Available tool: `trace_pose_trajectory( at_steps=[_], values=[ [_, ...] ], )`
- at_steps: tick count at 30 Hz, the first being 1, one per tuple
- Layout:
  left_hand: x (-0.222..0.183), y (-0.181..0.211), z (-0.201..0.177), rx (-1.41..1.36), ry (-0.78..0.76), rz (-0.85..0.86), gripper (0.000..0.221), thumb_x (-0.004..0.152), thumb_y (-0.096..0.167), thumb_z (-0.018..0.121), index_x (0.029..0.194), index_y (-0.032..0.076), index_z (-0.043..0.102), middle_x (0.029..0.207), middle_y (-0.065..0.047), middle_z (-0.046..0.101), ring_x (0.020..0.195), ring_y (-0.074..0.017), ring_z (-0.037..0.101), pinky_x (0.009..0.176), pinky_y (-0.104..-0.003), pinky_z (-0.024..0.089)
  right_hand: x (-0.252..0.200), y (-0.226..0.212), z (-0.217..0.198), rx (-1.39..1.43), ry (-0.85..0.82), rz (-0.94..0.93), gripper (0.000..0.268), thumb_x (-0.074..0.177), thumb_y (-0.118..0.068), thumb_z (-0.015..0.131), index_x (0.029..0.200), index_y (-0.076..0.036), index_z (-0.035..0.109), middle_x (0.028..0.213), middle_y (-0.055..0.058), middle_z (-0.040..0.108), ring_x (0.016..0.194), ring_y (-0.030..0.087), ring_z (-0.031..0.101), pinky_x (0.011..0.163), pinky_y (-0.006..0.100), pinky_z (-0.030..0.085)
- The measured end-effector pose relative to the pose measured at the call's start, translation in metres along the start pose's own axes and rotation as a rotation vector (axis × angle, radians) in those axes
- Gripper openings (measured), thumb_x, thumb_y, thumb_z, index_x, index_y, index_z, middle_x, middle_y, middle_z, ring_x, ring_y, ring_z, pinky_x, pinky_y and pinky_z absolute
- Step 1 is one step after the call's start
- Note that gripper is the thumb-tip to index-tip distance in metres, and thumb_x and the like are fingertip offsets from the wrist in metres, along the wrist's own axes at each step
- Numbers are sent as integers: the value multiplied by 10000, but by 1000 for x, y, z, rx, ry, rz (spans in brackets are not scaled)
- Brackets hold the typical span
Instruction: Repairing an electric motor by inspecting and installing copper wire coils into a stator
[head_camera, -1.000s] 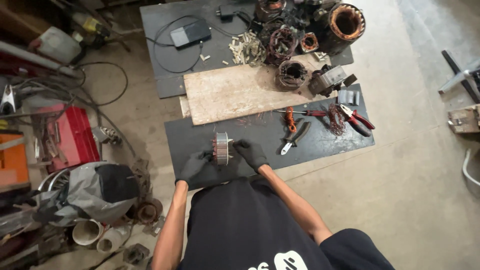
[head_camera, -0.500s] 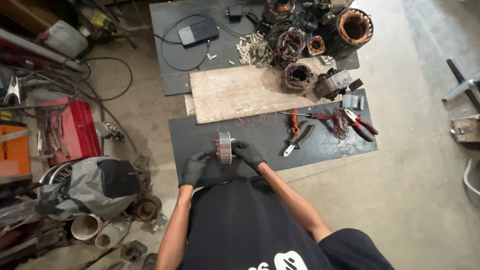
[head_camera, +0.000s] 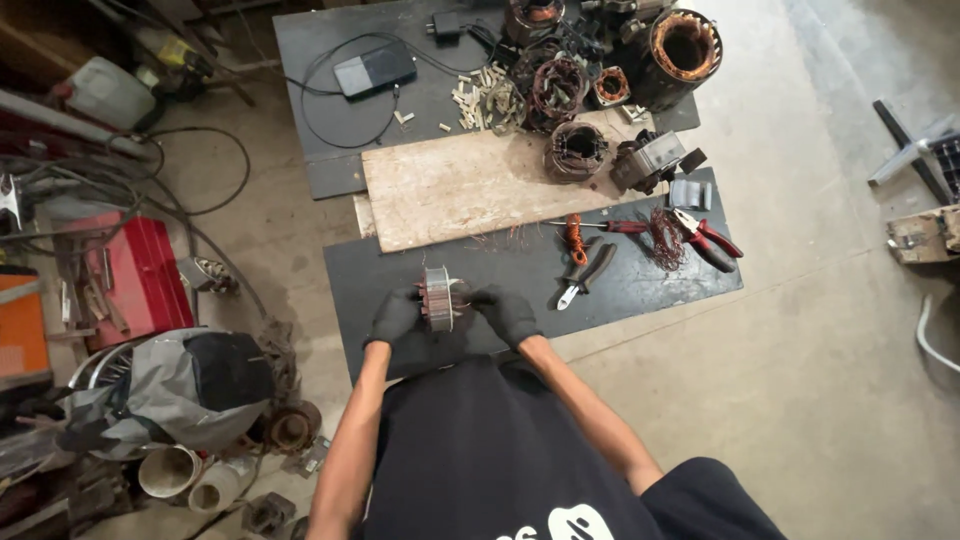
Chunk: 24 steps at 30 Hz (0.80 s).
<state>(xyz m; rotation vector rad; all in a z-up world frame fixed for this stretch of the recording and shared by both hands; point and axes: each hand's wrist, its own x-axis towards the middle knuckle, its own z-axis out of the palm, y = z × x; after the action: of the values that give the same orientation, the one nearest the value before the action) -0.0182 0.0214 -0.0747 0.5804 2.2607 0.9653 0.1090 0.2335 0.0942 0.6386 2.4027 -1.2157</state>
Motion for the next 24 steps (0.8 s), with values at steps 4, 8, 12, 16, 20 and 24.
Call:
trace_pose_trajectory(
  at_steps=[4, 8, 12, 16, 20, 24],
  values=[
    [-14, 9, -26, -210, 36, -293, 403, 888, 248, 725, 1290, 268, 716, 1227, -57, 742, 1165, -292, 683, 975, -412, 563, 24, 39, 28, 134, 121, 67, 257, 956, -307, 647, 1167, -409, 753, 1204, -81, 741, 1188, 205, 663, 1029, 356, 540],
    [-59, 4, -45, -154, -50, -477, 479, 862, 396, 772, 1332, 373, 682, 1361, 32, 686, 1288, -238, 621, 1070, -414, 533, 46, 48, 53, 286, 39, 171, 290, 891, -473, 728, 1164, -377, 753, 1188, -61, 745, 1187, 185, 661, 996, 344, 545],
    [-93, 66, -58, -367, 5, -320, 419, 835, 170, 773, 1254, 165, 745, 1280, -111, 727, 1269, -325, 625, 1084, -440, 518, 55, 35, 55, 354, -47, 170, 284, 868, -367, 774, 1135, -270, 776, 1148, 20, 766, 1133, 211, 700, 991, 356, 559],
    [-66, 38, -39, -223, 125, -287, 269, 895, 271, 746, 1160, 281, 790, 1154, 9, 772, 1141, -230, 693, 976, -371, 570, 54, 26, 43, 393, -143, 131, 310, 881, -279, 762, 1182, -205, 772, 1159, 71, 764, 1114, 220, 700, 958, 349, 565],
    [-48, 68, -50, -297, 183, -411, 216, 855, 342, 781, 1070, 338, 805, 1041, 63, 787, 1016, -179, 736, 858, -358, 606, 21, -8, 9, 490, -156, 127, 359, 891, -292, 759, 1209, -126, 759, 1120, 142, 757, 1040, 211, 719, 911, 314, 593],
    [-36, 64, -56, -320, 19, -257, 261, 798, 256, 821, 1052, 195, 821, 1043, -94, 794, 1052, -304, 731, 870, -416, 593, 2, -20, -9, 441, -135, 104, 388, 909, -317, 727, 1234, -106, 734, 1172, 158, 745, 1094, 256, 705, 949, 389, 582]
  ],
)
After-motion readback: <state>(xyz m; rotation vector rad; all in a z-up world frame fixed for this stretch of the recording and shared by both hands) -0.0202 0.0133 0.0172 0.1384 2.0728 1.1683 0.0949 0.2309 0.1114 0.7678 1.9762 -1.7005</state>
